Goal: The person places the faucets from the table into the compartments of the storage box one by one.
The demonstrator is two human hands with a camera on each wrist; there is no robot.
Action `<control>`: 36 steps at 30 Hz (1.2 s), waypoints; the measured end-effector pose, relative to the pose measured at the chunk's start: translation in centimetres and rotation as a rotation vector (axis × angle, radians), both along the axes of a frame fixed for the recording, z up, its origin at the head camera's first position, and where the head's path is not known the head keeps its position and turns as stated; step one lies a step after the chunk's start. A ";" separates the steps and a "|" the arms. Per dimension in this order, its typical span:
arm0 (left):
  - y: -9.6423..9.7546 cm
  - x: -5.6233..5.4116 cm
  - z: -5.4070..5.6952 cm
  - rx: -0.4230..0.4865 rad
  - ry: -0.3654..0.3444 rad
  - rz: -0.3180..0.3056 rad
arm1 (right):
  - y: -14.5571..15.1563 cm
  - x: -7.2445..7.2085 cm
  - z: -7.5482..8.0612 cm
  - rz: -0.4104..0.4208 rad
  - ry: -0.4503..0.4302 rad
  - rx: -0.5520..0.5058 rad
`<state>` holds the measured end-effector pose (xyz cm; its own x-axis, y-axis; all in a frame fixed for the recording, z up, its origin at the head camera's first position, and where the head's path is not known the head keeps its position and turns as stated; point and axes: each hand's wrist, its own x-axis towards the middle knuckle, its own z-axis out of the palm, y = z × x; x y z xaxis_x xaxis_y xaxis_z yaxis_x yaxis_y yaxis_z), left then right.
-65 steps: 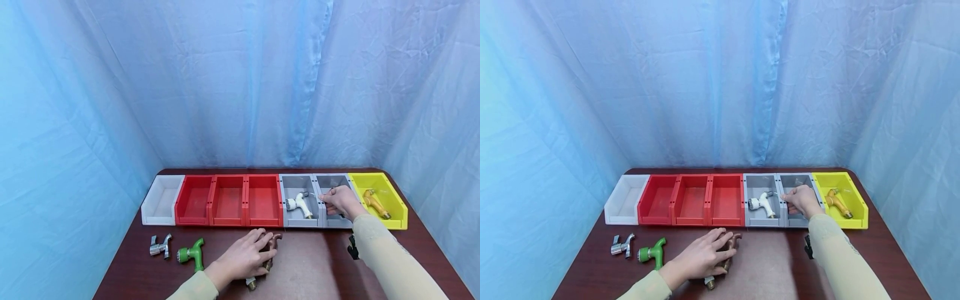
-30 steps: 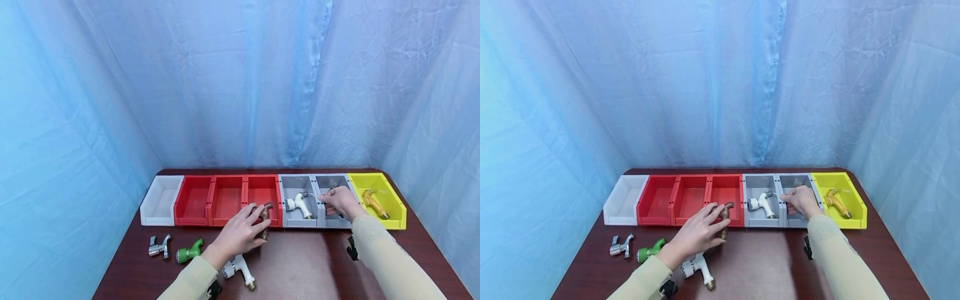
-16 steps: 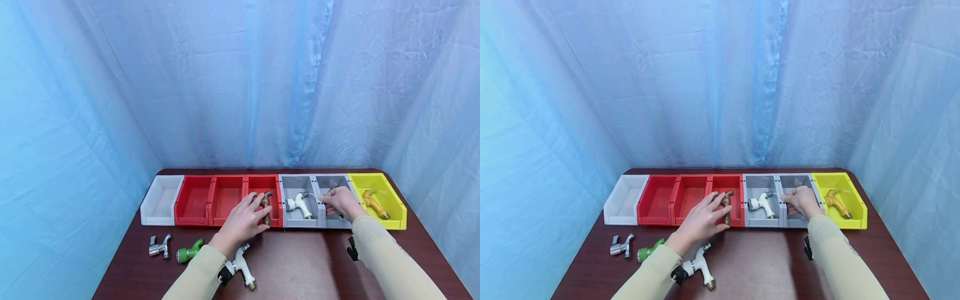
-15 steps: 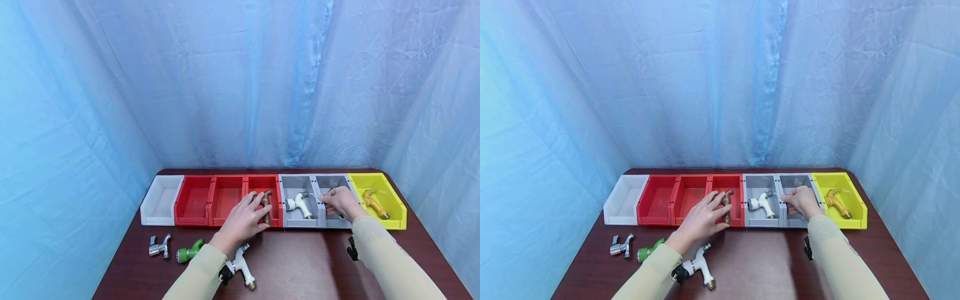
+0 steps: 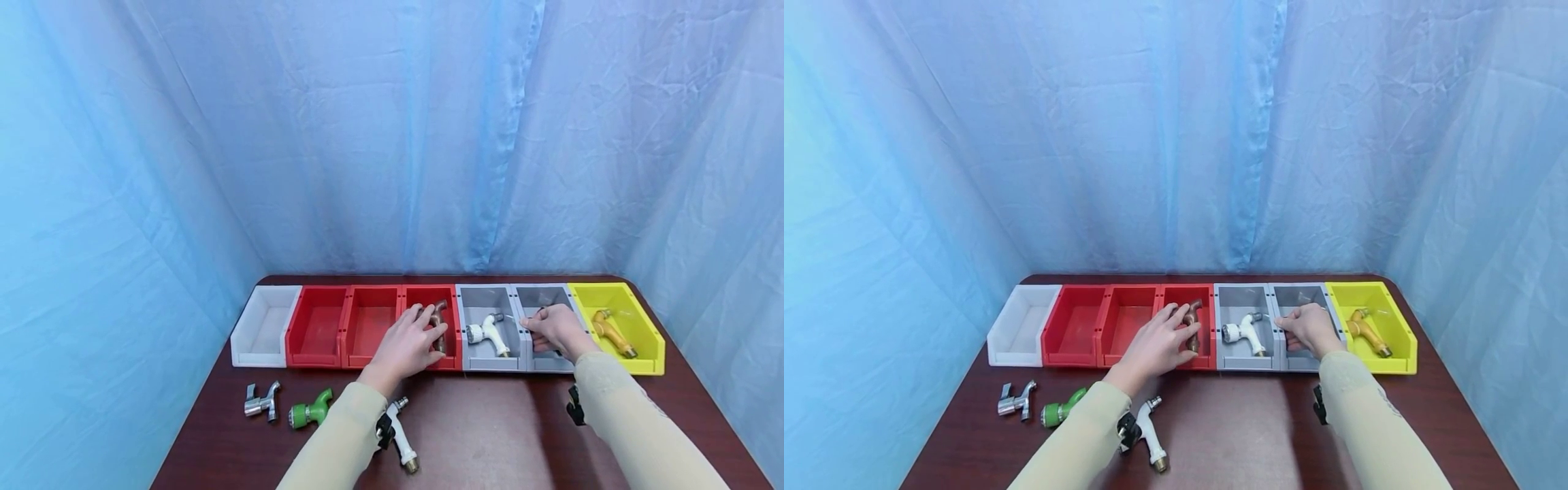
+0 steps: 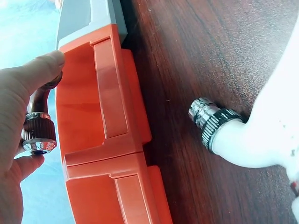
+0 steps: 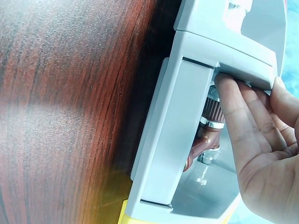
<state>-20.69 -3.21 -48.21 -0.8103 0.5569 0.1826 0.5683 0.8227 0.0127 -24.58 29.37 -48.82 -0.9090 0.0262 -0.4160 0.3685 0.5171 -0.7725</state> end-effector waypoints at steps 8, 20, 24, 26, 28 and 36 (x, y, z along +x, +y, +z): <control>0.5 -0.9 -0.3 0.002 -0.063 0.031 | 0.0 0.0 0.0 0.003 0.000 -0.006; 0.8 -1.9 -0.8 -0.056 -0.119 0.077 | 0.0 -0.1 0.0 0.005 -0.001 0.000; 0.9 -2.1 -0.9 -0.066 -0.123 0.076 | 0.1 -0.1 0.0 0.002 0.000 -0.004; 1.0 -2.2 -1.0 -0.074 -0.118 0.075 | 0.1 -0.1 0.0 0.003 0.003 0.002; 1.0 -2.3 -1.1 -0.085 -0.113 0.072 | 0.1 0.0 0.1 -0.001 0.004 0.008; 0.9 -2.5 -1.8 -0.112 -0.113 0.067 | -0.1 0.1 0.0 -0.001 0.001 0.011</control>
<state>-23.15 -2.29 -50.05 -0.8583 0.5124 0.0277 0.5120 0.8587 -0.0207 -24.44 29.30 -48.79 -0.9093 0.0313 -0.4149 0.3681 0.5252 -0.7672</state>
